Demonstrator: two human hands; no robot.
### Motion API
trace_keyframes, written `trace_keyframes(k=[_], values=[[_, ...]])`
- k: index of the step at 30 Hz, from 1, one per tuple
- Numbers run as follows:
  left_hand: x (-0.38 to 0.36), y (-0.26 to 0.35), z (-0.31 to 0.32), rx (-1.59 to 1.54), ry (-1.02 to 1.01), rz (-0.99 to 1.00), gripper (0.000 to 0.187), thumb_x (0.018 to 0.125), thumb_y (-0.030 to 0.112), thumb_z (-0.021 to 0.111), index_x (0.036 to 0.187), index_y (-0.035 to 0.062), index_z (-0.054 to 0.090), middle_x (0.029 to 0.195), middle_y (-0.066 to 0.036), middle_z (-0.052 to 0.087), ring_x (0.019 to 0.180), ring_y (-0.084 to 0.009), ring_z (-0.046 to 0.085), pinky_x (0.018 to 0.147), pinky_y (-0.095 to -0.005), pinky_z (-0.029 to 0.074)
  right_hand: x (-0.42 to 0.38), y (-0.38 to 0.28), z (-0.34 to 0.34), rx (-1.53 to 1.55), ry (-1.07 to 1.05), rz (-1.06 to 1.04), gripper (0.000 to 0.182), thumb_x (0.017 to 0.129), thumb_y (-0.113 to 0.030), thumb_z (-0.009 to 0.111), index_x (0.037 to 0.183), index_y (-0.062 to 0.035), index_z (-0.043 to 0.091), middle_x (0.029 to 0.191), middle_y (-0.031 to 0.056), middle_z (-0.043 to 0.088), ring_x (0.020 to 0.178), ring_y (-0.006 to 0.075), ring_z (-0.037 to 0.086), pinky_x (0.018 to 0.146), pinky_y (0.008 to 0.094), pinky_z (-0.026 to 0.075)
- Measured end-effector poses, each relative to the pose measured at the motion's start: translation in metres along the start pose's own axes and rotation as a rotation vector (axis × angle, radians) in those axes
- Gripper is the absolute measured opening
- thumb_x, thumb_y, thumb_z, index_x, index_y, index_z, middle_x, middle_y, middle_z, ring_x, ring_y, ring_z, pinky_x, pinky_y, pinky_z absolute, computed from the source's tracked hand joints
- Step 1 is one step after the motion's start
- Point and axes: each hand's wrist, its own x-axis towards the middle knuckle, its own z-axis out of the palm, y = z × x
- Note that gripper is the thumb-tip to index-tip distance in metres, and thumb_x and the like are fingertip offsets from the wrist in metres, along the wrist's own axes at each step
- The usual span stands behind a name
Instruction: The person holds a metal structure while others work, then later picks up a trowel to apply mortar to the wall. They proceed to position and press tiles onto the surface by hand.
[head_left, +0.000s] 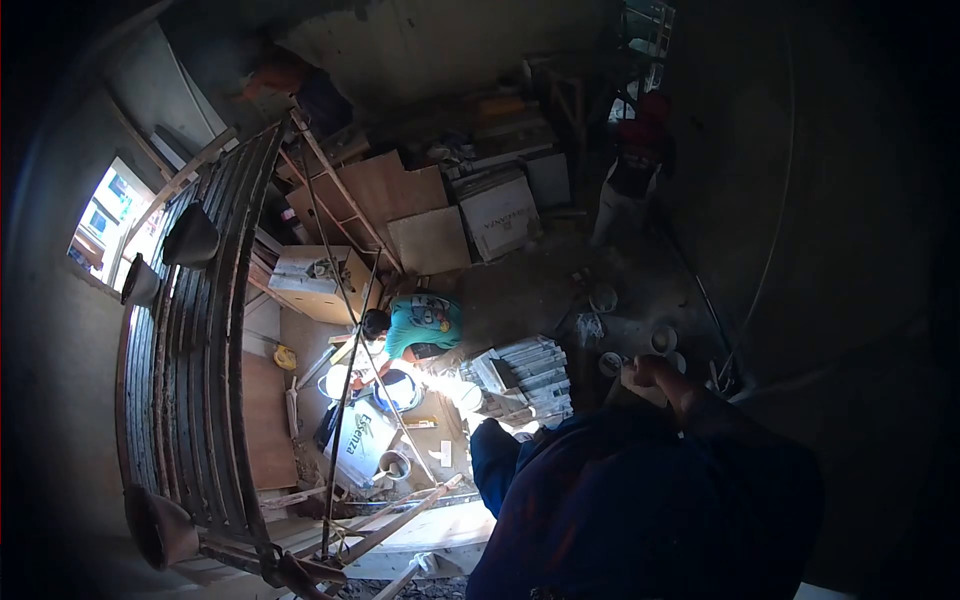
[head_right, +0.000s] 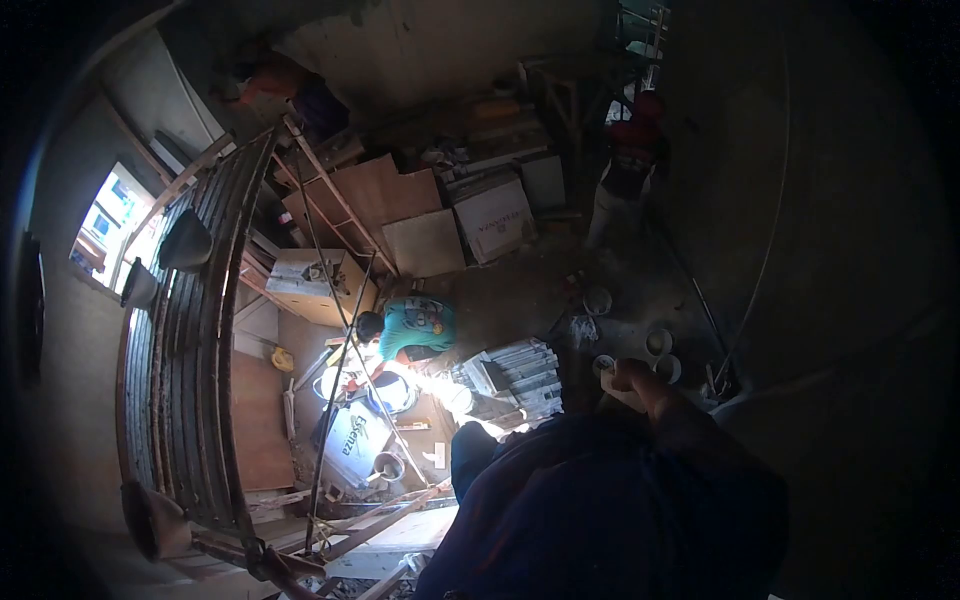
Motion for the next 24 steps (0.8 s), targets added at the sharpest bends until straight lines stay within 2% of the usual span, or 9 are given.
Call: trace_keyframes(k=[7,9,11,17,18,20,23,24], values=[[-0.002,0.023,-0.017,0.204,-0.141,-0.066,0.037,0.067,0.011,0.058,0.098,-0.0083,0.054,0.103,-0.020,0.054,0.098,-0.0285,0.050,0.090,-0.0347,0.037,0.004,0.000,-0.005,-0.023,0.069,-0.036,0.041,0.062,-0.025,0.057,0.095,-0.0015,0.058,0.096,0.0193,0.058,0.091,0.0322,0.056,0.077,0.0390,0.044],[0.001,0.002,-0.001,0.073,-0.048,-0.028,0.036,0.069,0.012,0.057,0.097,-0.0090,0.054,0.101,-0.020,0.055,0.096,-0.0276,0.051,0.088,-0.0338,0.038,0.007,0.000,-0.007,-0.031,0.036,-0.021,0.041,0.062,-0.025,0.057,0.095,-0.0019,0.058,0.097,0.0189,0.058,0.092,0.0316,0.055,0.078,0.0389,0.043],[0.016,-0.070,0.047,-0.287,0.134,0.028,0.034,0.070,0.013,0.056,0.095,-0.0090,0.054,0.098,-0.020,0.056,0.093,-0.0269,0.053,0.085,-0.0333,0.039,0.009,-0.001,-0.008,-0.041,0.039,-0.024,0.041,0.063,-0.025,0.057,0.096,-0.0019,0.058,0.098,0.0185,0.058,0.093,0.0313,0.055,0.078,0.0388,0.043],[0.024,-0.071,0.037,0.114,-0.346,-0.060,0.032,0.070,0.013,0.055,0.093,-0.0093,0.055,0.095,-0.019,0.058,0.089,-0.0265,0.053,0.082,-0.0343,0.040,0.021,-0.001,0.000,-0.064,0.049,-0.065,0.041,0.062,-0.028,0.056,0.095,-0.0033,0.057,0.097,0.0177,0.058,0.092,0.0314,0.055,0.078,0.0386,0.043],[0.021,-0.065,0.032,0.042,-0.258,-0.055,0.032,0.070,0.014,0.055,0.092,-0.0092,0.055,0.093,-0.019,0.058,0.087,-0.0268,0.054,0.081,-0.0347,0.040,0.020,-0.005,0.000,-0.056,0.060,-0.061,0.041,0.062,-0.028,0.056,0.095,-0.0032,0.057,0.097,0.0178,0.058,0.092,0.0315,0.055,0.078,0.0388,0.043],[0.000,-0.014,0.005,-0.100,-0.082,-0.045,0.031,0.070,0.015,0.055,0.090,-0.0088,0.056,0.089,-0.019,0.059,0.083,-0.0274,0.054,0.079,-0.0353,0.041,0.013,-0.012,-0.006,-0.062,0.028,-0.062,0.040,0.062,-0.028,0.056,0.094,-0.0036,0.058,0.096,0.0175,0.059,0.091,0.0311,0.056,0.077,0.0387,0.043],[-0.003,-0.007,0.006,0.063,0.008,0.069,0.008,0.073,0.000,0.050,0.071,-0.0037,0.057,0.078,-0.013,0.059,0.068,-0.0206,0.053,0.070,-0.0325,0.042,0.008,-0.011,-0.003,-0.048,0.010,-0.065,0.038,0.062,-0.027,0.056,0.093,-0.0048,0.059,0.095,0.0166,0.059,0.091,0.0302,0.056,0.077,0.0383,0.044],[0.003,-0.022,0.018,-0.002,0.105,0.098,0.008,0.073,0.001,0.051,0.075,-0.0041,0.057,0.079,-0.014,0.058,0.070,-0.0214,0.053,0.072,-0.0325,0.042,0.008,-0.010,-0.002,-0.040,0.009,-0.066,0.038,0.062,-0.027,0.056,0.093,-0.0053,0.059,0.094,0.0163,0.060,0.091,0.0299,0.056,0.076,0.0382,0.044]])
